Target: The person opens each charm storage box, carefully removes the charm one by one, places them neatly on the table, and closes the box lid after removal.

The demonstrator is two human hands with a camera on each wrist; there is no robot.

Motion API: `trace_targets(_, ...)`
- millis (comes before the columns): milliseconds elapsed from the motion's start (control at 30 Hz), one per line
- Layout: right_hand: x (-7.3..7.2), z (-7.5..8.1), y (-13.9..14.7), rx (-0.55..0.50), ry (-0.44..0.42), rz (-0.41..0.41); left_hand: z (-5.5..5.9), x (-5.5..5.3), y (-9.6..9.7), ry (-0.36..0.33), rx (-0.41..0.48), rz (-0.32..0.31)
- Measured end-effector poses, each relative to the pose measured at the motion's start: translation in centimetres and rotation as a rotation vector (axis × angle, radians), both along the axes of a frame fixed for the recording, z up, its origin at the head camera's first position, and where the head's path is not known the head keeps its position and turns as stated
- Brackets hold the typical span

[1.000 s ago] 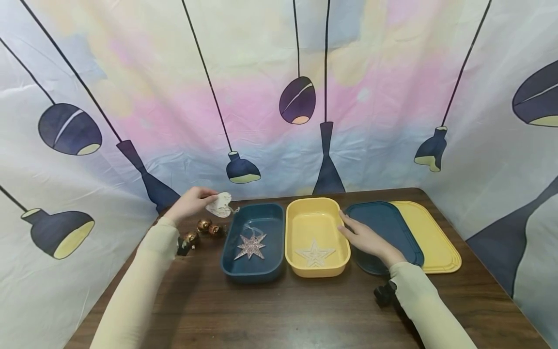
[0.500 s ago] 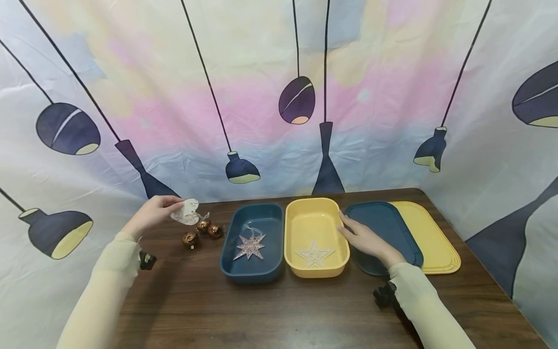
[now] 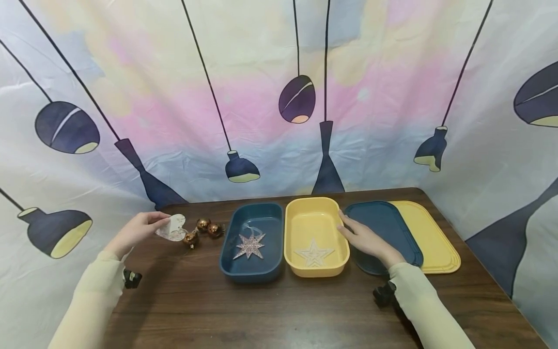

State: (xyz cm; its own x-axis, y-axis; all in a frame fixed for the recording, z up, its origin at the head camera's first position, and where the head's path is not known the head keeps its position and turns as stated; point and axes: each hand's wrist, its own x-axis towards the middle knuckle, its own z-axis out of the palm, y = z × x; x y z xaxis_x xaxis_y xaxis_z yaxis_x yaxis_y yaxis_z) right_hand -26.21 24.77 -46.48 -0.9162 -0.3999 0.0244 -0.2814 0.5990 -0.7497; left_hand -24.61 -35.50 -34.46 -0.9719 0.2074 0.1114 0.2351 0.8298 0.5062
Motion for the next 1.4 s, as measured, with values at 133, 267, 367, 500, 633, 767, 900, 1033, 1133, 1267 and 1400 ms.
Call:
trace_targets(133,0.1,-0.1,0.0,-0.001,0.009,0.003,-1.0,0.6,-0.3,-0.021,0.027,-0.001)
trace_targets(267,0.1,-0.1,0.0,-0.008,-0.007,-0.004,-2.2,1.1,-0.6,-0.064,0.061,0.006)
trace_targets(367,0.0,0.0,0.0,-0.015,-0.022,-0.014,-3.2,1.2,-1.1,-0.077,0.061,0.013)
trace_targets(500,0.0,-0.1,0.0,-0.012,-0.016,-0.012,-4.3,1.4,-1.6,-0.077,0.032,0.021)
trace_targets(633,0.0,-0.1,0.0,-0.013,-0.013,-0.008,-4.8,1.8,-1.9,-0.094,0.022,0.029)
trace_targets(767,0.1,0.0,0.0,-0.01,-0.02,-0.013,-5.2,2.1,-2.2,-0.111,0.046,0.032)
trace_targets(900,0.2,0.1,-0.1,-0.006,-0.01,-0.007,-5.7,2.3,-2.5,-0.137,0.087,0.024)
trace_targets(1033,0.3,0.2,0.0,-0.009,-0.003,-0.002,-6.2,2.3,-2.7,-0.198,0.14,0.03)
trace_targets(1133,0.2,0.1,0.0,-0.009,0.006,0.003,-6.6,2.2,-2.9,-0.232,0.159,0.047)
trace_targets(1267,0.1,-0.1,0.0,-0.016,0.0,-0.002,-7.1,2.1,-3.3,-0.253,0.16,0.069)
trace_targets(1400,0.1,-0.2,0.0,-0.026,-0.009,-0.007,-7.6,1.9,-3.6,-0.271,0.158,0.074)
